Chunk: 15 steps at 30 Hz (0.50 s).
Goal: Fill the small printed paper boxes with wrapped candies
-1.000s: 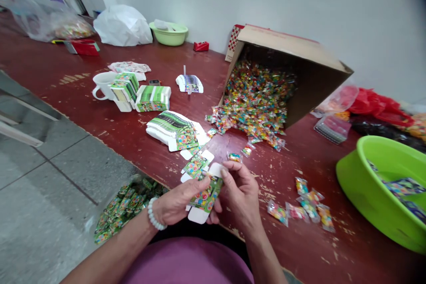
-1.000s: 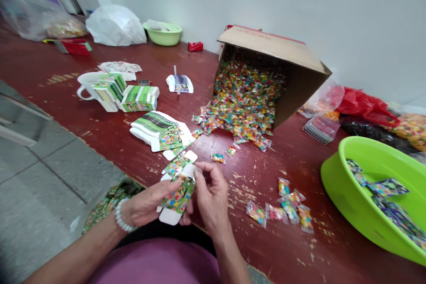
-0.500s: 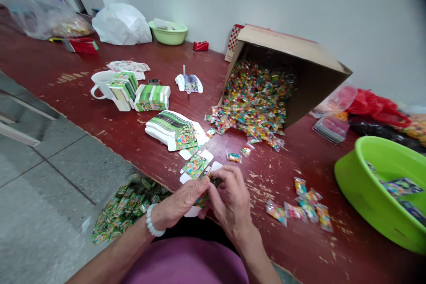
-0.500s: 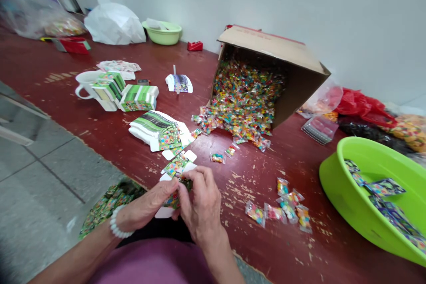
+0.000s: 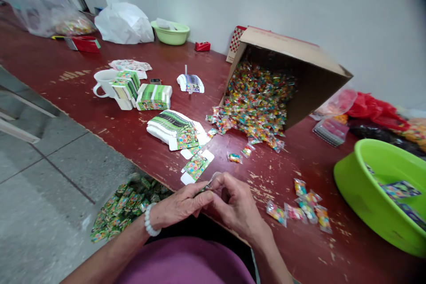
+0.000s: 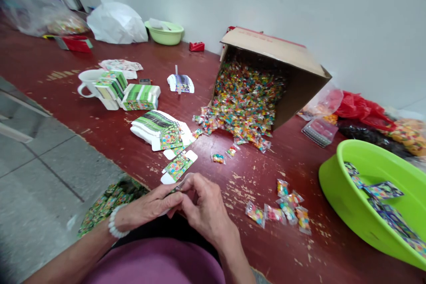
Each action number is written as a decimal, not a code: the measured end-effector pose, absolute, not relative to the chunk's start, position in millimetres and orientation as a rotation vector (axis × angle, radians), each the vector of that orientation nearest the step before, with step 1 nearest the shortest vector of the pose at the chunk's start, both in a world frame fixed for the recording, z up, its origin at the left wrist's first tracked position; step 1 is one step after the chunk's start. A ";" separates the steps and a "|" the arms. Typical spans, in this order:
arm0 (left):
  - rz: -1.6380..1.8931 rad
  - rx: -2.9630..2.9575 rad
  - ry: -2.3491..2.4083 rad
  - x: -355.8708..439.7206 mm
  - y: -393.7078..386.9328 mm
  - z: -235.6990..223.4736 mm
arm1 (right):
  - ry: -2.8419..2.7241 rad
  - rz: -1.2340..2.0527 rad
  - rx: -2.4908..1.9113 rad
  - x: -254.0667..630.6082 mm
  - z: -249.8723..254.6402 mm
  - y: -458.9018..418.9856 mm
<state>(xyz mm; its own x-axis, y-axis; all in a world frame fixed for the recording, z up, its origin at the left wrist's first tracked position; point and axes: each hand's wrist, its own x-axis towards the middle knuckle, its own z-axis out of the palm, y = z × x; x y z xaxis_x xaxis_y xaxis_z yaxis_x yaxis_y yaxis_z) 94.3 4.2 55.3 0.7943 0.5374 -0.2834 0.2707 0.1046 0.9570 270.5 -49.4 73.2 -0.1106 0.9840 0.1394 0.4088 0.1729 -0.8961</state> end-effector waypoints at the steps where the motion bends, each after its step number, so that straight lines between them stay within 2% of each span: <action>1: 0.200 1.488 0.686 93.1 4.5 55.4 | -1.659 0.952 -1.355 271.2 74.3 -49.2; 9: 0.188 1.544 0.699 91.5 11.0 55.9 | -1.772 0.976 -1.427 275.1 67.9 -51.1; 15: 0.137 1.584 0.729 86.2 17.9 55.0 | -1.746 1.106 -1.299 272.6 69.1 -50.8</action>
<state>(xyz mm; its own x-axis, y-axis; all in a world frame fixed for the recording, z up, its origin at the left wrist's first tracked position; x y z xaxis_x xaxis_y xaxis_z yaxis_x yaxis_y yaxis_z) 86.2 17.9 55.0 0.7883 0.5216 -0.3263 0.3669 0.0272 0.9298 272.6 -50.8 69.1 -0.2648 0.9637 0.0352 0.3794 0.1377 -0.9149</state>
